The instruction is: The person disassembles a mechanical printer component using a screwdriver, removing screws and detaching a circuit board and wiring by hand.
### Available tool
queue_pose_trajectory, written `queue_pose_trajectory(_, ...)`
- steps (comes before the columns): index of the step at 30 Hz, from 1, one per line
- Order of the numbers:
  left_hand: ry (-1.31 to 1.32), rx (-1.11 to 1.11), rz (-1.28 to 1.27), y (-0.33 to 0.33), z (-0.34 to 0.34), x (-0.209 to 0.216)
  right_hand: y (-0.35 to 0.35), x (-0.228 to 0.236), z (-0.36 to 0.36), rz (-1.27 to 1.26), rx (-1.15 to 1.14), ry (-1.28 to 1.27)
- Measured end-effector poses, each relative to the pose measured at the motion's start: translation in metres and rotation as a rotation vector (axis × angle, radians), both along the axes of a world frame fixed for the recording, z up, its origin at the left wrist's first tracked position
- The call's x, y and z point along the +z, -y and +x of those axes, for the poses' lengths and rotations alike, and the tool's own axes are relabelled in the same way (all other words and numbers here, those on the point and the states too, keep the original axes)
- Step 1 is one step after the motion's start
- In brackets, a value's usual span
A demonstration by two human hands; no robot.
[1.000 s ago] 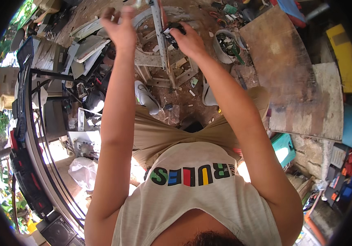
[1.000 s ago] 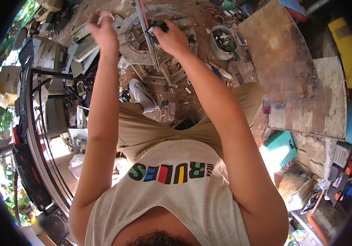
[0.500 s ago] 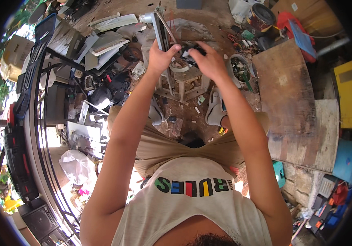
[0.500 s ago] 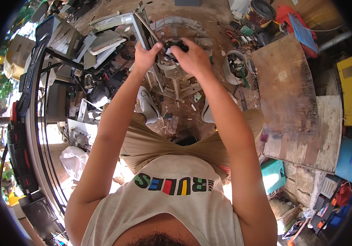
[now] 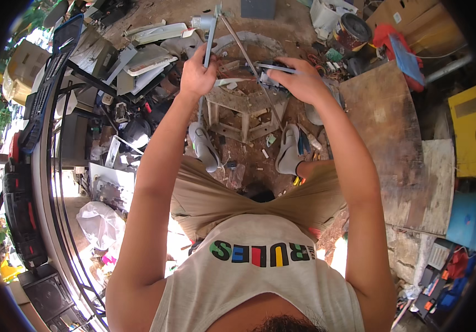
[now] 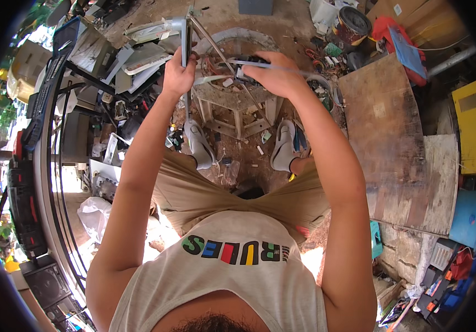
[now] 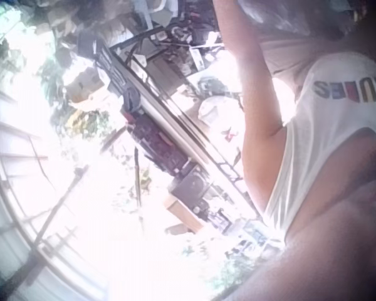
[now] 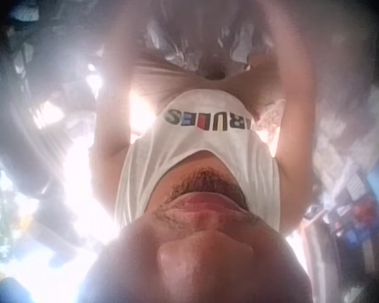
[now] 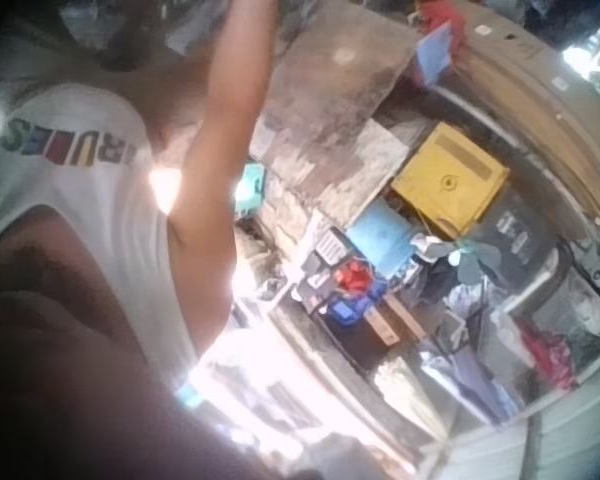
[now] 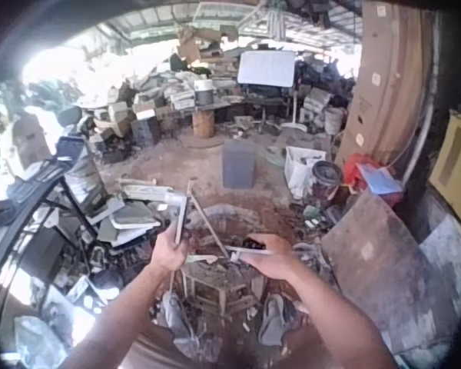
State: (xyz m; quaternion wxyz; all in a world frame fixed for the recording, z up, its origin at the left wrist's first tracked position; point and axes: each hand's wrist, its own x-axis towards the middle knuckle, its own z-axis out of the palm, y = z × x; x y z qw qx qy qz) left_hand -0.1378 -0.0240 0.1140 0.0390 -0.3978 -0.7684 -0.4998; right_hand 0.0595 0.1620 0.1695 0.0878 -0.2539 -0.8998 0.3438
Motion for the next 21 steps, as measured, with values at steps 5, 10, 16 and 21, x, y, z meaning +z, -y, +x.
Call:
queue_pose_trajectory(5, -0.084, -0.029, -0.05, 0.02, -0.022, 0.007, 0.011, 0.012, 0.001, -0.069, 0.032, 0.009)
queue_pose_trajectory(10, 0.127, 0.005, 0.115, 0.013, -0.017, 0.017, 0.021, -0.018, -0.007, -0.151, -0.044, -0.081)
queue_pose_trajectory(16, 0.11, 0.117, 0.165, -0.002, 0.011, 0.045, 0.023, -0.074, 0.0, -0.283, -0.033, 0.035)
queue_pose_trajectory(21, 0.314, -0.016, 0.317, -0.007, 0.029, 0.065, 0.025, -0.093, 0.01, -0.448, -0.003, 0.022)
